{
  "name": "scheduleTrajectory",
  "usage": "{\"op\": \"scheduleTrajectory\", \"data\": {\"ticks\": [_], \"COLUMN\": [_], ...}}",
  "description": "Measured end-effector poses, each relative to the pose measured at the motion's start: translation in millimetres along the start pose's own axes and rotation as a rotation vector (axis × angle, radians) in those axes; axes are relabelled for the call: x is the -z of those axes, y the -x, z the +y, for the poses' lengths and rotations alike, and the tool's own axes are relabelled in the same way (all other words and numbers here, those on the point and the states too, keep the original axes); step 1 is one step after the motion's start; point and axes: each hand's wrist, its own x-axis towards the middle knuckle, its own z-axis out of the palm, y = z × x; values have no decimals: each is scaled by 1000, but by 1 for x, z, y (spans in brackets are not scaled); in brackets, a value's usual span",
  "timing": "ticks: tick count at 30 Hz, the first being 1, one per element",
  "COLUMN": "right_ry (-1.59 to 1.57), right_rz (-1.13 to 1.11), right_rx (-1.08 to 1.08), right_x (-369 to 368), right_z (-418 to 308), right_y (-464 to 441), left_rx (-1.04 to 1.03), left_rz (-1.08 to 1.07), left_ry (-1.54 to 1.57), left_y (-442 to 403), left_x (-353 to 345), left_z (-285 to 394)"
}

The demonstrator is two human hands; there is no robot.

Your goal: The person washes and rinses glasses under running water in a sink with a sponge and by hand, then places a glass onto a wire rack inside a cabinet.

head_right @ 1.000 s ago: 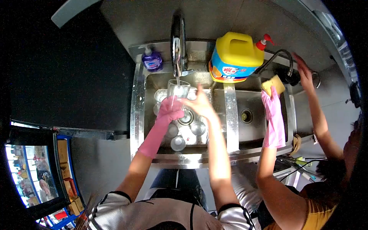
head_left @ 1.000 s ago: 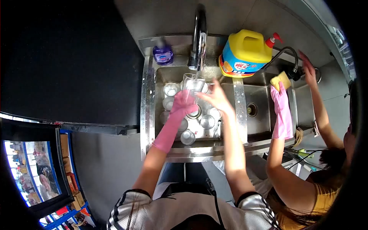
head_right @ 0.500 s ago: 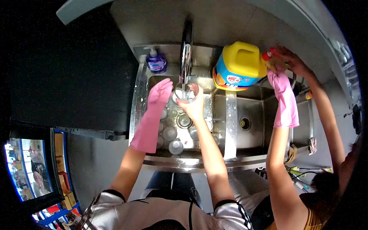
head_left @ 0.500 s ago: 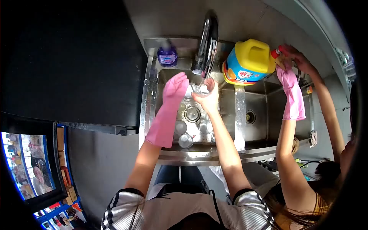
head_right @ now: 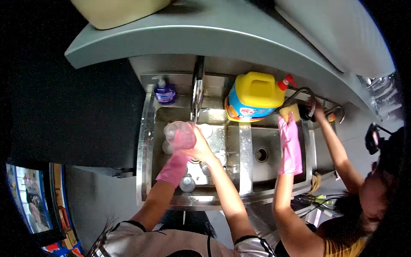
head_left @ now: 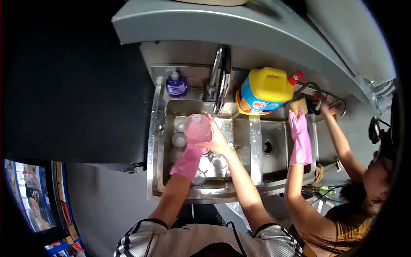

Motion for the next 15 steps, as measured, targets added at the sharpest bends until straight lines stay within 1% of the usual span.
{"op": "scheduleTrajectory", "data": {"ticks": [1,2,3,4,5,6,7,8,9,10,11,12,14,15], "right_ry": [-82,-523,-353,-141,216,250,323,423,446,469,524,485,533,518], "right_rz": [-53,35,150,256,365,361,310,238,229,218,258,294,374,312], "right_rx": [-62,-246,-279,-277,-136,-119,-130,-291,-358,-428,-447,-409,-387,-394], "right_x": [12,27,40,43,43,41,41,41,42,41,39,38,35,39], "right_z": [36,43,32,44,59,70,82,67,55,48,48,46,42,45], "right_y": [8,6,-9,-21,-37,-51,-63,-69,-74,-76,-77,-75,-77,-81], "left_rx": [-51,-123,-244,-410,53,14,-42,-97,-96,35,165,163,321,323], "left_rz": [-18,-43,-91,-146,-5,-91,-117,-149,-147,-193,-227,-224,-87,-82], "left_ry": [84,138,173,170,179,60,-130,-315,-319,193,708,707,899,895], "left_y": [-3,-6,-10,-12,9,15,10,5,3,1,0,0,-3,-3], "left_x": [6,12,18,22,1,-4,0,3,-1,-5,-10,-13,-16,-16], "left_z": [-10,-20,-38,-55,41,62,38,13,15,17,22,27,35,35]}}
